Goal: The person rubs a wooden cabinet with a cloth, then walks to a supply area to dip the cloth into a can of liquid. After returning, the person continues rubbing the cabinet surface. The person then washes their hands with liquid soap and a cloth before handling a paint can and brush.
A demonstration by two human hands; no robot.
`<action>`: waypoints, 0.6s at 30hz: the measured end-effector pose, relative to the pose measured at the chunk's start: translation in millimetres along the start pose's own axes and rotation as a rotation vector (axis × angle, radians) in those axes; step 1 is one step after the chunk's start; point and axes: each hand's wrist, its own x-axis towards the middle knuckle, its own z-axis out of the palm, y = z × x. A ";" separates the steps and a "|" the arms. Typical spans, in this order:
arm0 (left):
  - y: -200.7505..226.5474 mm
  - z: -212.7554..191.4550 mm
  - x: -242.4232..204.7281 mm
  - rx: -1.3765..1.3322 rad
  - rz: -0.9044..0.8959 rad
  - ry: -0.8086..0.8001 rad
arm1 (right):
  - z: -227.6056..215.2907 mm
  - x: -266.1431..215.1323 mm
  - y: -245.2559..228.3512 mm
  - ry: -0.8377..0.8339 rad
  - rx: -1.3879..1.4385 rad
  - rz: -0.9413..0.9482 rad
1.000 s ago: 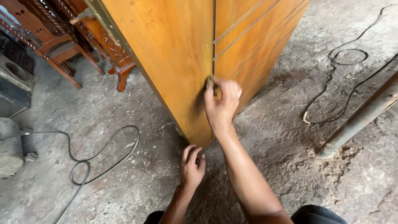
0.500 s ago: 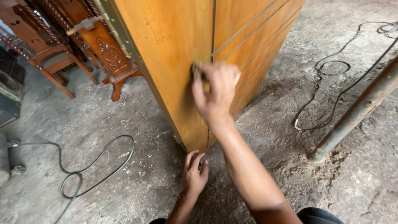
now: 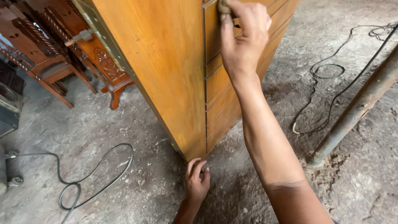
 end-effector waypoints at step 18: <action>-0.1 2.2 -10.9 0.039 0.011 -0.023 | -30.6 -86.1 -75.8 -0.180 0.094 0.168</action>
